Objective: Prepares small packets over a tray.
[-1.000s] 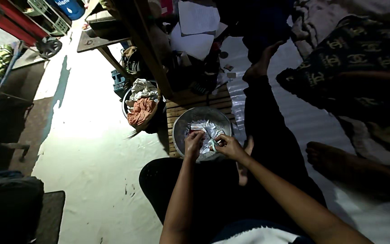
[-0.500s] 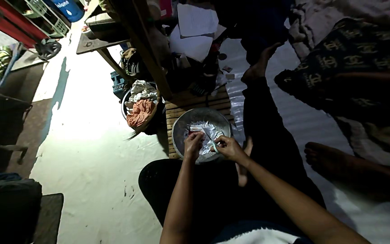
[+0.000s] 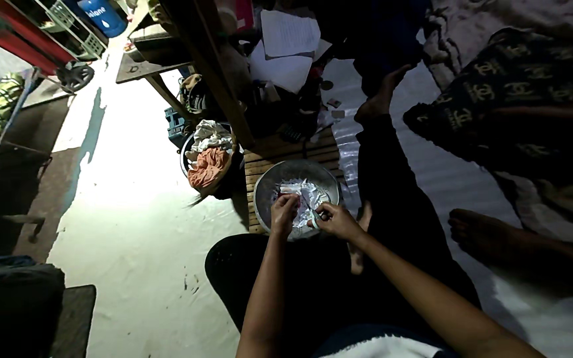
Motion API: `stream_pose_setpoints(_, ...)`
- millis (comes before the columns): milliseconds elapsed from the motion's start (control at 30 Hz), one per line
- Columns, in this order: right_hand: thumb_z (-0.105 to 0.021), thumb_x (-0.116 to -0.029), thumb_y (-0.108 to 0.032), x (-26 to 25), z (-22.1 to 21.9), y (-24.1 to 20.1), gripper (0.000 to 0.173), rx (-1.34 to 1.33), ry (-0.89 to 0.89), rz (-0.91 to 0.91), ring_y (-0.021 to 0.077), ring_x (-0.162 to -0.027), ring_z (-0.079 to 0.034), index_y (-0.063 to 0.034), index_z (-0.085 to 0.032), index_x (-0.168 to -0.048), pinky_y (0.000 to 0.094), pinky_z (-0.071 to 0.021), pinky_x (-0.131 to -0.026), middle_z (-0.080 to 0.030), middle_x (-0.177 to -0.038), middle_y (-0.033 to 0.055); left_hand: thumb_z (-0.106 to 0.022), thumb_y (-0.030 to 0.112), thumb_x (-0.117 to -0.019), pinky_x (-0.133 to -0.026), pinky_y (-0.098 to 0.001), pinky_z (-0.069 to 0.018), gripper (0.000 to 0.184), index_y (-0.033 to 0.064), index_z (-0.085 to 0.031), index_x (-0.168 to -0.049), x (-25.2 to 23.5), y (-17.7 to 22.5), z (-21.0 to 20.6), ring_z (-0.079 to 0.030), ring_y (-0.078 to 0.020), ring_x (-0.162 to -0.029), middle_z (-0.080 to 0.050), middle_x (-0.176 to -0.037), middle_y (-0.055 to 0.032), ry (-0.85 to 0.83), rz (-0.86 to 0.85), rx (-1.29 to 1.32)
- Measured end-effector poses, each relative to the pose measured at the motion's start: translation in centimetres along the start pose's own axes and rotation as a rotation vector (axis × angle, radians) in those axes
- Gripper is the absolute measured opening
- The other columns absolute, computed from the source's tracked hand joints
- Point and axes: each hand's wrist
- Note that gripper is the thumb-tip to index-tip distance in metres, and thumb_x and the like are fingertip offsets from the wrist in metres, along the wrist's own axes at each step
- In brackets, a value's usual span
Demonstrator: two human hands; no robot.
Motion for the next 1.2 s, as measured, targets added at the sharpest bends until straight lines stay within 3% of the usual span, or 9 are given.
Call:
stream_pose_setpoints(567,-0.073,-0.0905,-0.01,-0.2,-0.1,0.3,0.026,-0.118,0.057,0.006,0.0058,-0.071,-0.056,0.0052,-0.064,-0.109,0.022,-0.0494,-0.068,-0.063,-0.092,0.0087,-0.057,0.001,-0.1013,-0.046,-0.0146,-0.0406,0.009,-0.0019,-0.063,-0.095,0.0,-0.1,0.0,-0.049,-0.001,-0.05,-0.061,-0.07,-0.0003,-0.053,0.038,0.008)
stream_pose_setpoints(833,-0.073,-0.0927,-0.015,-0.6,0.2,0.6,0.027,-0.126,0.061,-0.017,0.0041,-0.063,-0.052,0.0042,-0.063,-0.108,0.0211,-0.0468,-0.063,-0.061,-0.082,0.0048,-0.056,0.0,-0.1012,-0.047,-0.0149,-0.043,0.01,-0.0022,-0.064,-0.095,-0.2,-0.2,0.1,-0.051,-0.0012,-0.05,-0.063,-0.07,-0.0011,-0.044,0.037,0.014)
stream_pose_setpoints(1000,-0.074,-0.0925,-0.023,-0.4,0.1,1.0,0.035,-0.05,0.014,-0.028,0.0147,-0.076,-0.058,0.0043,-0.064,-0.113,0.0345,-0.0507,-0.074,-0.065,-0.096,0.013,-0.055,0.001,-0.1021,-0.048,-0.0147,-0.0427,0.01,-0.0025,-0.063,-0.096,-0.1,0.0,0.0,-0.051,-0.001,-0.051,-0.063,-0.071,-0.0011,0.001,0.027,0.001)
stream_pose_setpoints(1200,-0.075,-0.091,-0.021,-0.2,-0.4,1.2,0.033,-0.069,0.015,0.028,0.0119,-0.075,-0.057,0.0049,-0.065,-0.109,0.0296,-0.0497,-0.072,-0.064,-0.094,0.0119,-0.057,0.001,-0.1015,-0.048,-0.0152,-0.0429,0.01,-0.0027,-0.064,-0.095,-0.3,-0.2,0.1,-0.051,-0.0014,-0.051,-0.063,-0.07,-0.0012,-0.019,0.025,-0.016)
Point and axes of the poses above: each hand's wrist, its own x-axis away from the middle knuckle, its own z-axis out of the back of the hand, y = z × x
